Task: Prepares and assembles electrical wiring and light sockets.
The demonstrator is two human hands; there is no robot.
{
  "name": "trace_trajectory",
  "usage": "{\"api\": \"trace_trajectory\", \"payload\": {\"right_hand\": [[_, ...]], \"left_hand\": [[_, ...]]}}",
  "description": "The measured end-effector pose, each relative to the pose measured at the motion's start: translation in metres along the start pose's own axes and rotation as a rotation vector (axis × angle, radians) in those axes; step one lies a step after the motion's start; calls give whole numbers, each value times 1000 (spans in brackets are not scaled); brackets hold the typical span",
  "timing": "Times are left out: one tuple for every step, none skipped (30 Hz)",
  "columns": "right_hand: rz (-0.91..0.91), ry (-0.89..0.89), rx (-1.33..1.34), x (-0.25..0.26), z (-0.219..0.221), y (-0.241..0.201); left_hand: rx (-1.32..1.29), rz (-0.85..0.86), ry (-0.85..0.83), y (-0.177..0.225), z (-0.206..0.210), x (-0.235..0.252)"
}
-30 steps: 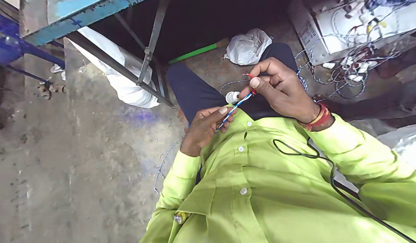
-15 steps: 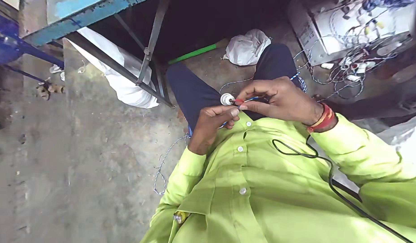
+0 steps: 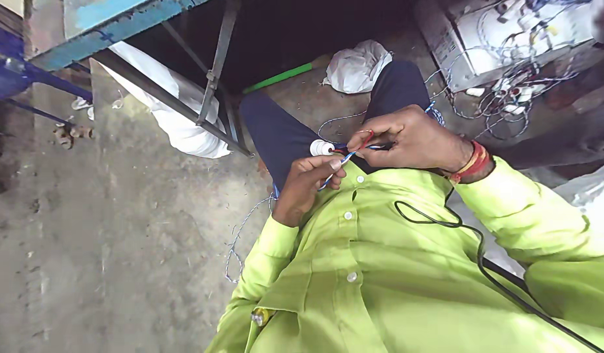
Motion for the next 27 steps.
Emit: {"api": "trace_trajectory", "payload": {"right_hand": [[13, -3, -14, 0, -1, 1], [16, -18, -10, -1, -3, 2], [10, -41, 0, -1, -5, 2], [1, -62, 15, -1, -7, 2], [0, -64, 25, -1, -8, 2], [6, -55, 26, -1, -7, 1], [17, -42, 18, -1, -6, 1], [31, -34, -1, 0, -3, 1], [43, -34, -26, 0, -1, 2], [46, -47, -52, 0, 1, 2], [26, -74, -82, 0, 3, 3], [-6, -110, -117, 0, 3, 4], [-36, -138, -148, 1, 5, 4], [-60, -154, -173, 2, 6, 3], [-85, -148, -192, 3, 8, 3], [-100, -126, -201, 3, 10, 2], [-100, -101, -210, 1, 12, 1], [-93, -76, -229, -2, 12, -1], [-90, -48, -251, -2, 13, -3], [-89, -15, -276, -1, 16, -6], [-79, 14, -284, -1, 20, -7], [-59, 40, -290, 0, 24, -7], [-30, 54, -291, -1, 27, -4], [-1, 67, -278, -2, 30, 1], [27, 79, -277, -3, 34, 4], [55, 76, -274, -4, 35, 5], [89, 56, -266, -4, 34, 4]], "left_hand": [[-16, -9, 14, 0, 0, 0], [-27, -15, 23, 1, -1, 0], [-33, -18, 22, 0, -2, 1], [-34, -17, 16, 0, -3, 1], [-33, -15, 11, 0, -3, 1], [-22, -14, 2, 0, -4, 0], [-6, -12, -8, 0, -5, 0], [11, -13, -12, 0, -6, 0], [27, -17, -11, 0, -6, 0], [43, -20, -8, 0, -6, -1], [50, -20, 2, 0, -6, -2], [47, -17, 11, -1, -5, -3], [35, -11, 17, -2, -6, -3], [22, -4, 22, -3, -6, -3], [10, 0, 23, -3, -7, -3], [5, 0, 23, -3, -7, -2], [6, -3, 20, -4, -6, -2], [19, -3, 13, -4, -4, 0], [60, 4, 6, -1, -3, 3], [114, 17, 7, 3, -4, 4], [161, 33, 10, 8, -5, 4], [199, 63, 14, 11, -6, 5], [235, 102, 12, 13, -7, 7], [260, 140, 7, 14, -7, 10], [273, 151, 19, 14, -5, 12], [276, 155, 43, 14, -2, 15], [277, 150, 68, 14, 2, 17]]}}
Point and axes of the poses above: each hand's wrist, its own x-axis towards the middle knuckle, its own z-axis out of the palm, y = z × x, the point moved 1 cm from there along x, towards the middle knuckle, and after that the axes turned 1 degree about -z, right-handed, at the moved point
